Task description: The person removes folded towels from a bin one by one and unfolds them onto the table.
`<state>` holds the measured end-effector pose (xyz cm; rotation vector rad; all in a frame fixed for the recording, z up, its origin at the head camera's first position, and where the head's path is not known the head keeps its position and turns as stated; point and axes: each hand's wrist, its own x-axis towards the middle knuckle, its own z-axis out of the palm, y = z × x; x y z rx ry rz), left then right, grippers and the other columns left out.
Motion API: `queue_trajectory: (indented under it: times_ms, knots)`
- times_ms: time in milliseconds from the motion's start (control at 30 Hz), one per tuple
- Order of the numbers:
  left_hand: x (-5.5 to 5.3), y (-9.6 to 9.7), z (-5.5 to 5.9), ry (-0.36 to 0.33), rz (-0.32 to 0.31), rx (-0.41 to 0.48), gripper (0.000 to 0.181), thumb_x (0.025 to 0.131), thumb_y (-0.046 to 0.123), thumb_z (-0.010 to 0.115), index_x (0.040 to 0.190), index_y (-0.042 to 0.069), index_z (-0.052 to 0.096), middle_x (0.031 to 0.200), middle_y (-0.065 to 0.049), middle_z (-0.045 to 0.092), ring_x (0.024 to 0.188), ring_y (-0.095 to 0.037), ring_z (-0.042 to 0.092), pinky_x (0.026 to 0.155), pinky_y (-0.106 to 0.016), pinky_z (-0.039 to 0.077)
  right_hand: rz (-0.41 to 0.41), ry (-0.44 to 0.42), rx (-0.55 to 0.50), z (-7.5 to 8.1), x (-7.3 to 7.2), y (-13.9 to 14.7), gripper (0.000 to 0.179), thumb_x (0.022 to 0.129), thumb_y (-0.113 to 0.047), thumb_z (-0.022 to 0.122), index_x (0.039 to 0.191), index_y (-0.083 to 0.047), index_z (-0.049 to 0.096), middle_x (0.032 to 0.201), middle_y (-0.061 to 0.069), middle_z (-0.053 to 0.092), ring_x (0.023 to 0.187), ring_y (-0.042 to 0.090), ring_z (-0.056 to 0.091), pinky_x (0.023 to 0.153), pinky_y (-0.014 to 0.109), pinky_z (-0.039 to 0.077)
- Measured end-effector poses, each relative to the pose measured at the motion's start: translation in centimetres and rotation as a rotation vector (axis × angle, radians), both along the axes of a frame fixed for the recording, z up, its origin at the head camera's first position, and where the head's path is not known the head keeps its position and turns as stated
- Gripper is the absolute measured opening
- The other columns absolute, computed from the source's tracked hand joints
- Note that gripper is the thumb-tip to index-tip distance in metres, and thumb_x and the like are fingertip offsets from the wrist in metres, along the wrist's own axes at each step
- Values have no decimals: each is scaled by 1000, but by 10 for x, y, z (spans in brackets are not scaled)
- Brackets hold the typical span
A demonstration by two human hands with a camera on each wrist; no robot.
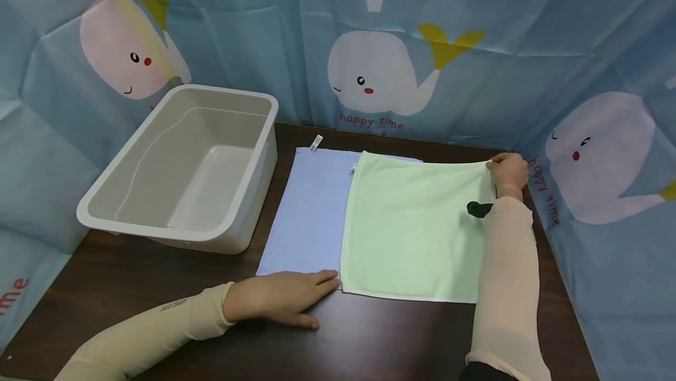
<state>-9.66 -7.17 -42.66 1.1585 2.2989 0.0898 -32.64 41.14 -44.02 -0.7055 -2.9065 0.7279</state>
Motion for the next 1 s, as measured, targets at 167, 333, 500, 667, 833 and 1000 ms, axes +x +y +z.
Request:
queue_trajectory:
  times_ms: [167, 333, 500, 667, 833, 1000]
  knots:
    - [-1, 0, -2, -5, -10, 5, 79, 93, 50, 63, 155, 12, 31, 162, -8, 31, 142, -18, 45, 111, -31, 45, 16, -32, 20, -5, 4, -2, 35, 100, -26, 55, 116, 3, 66, 122, 28, 61, 111, 47, 52, 95, 61, 41]
    - [-1, 0, -3, 12, -23, 9, 78, 93, 50, 62, 155, 12, 33, 161, -8, 33, 141, -19, 47, 110, -33, 46, 48, -91, 69, -8, 10, -6, 29, 97, -21, 58, 109, 4, 66, 116, 29, 63, 104, 47, 55, 87, 60, 45]
    - [-1, 1, -4, 33, -24, 6, 76, 93, 51, 62, 154, 14, 35, 161, -7, 35, 141, -18, 46, 111, -32, 45, 82, -114, 93, -8, 18, -3, 32, 96, -25, 60, 105, 5, 65, 111, 29, 63, 100, 47, 56, 82, 59, 47]
    - [1, 2, -3, 47, -28, 7, 76, 93, 52, 62, 153, 14, 36, 160, -8, 35, 141, -18, 46, 111, -31, 45, 67, -157, 2, -7, 39, 9, 43, 95, -35, 60, 104, 6, 64, 98, 24, 64, 95, 43, 55, 77, 53, 48]
    - [3, 3, -1, 44, -17, 3, 76, 93, 52, 62, 154, 14, 36, 161, -8, 35, 142, -19, 46, 112, -32, 45, 70, -228, -92, -8, 64, 21, 50, 95, -45, 60, 101, 5, 65, 79, 9, 64, 84, 30, 56, 71, 40, 48]
    - [3, 3, -1, 21, -1, 13, 75, 93, 50, 62, 154, 15, 35, 161, -9, 34, 143, -20, 44, 114, -33, 42, 100, -311, -139, -12, 89, 28, 52, 92, -48, 63, 103, 4, 64, 79, 4, 63, 83, 27, 59, 71, 36, 50]
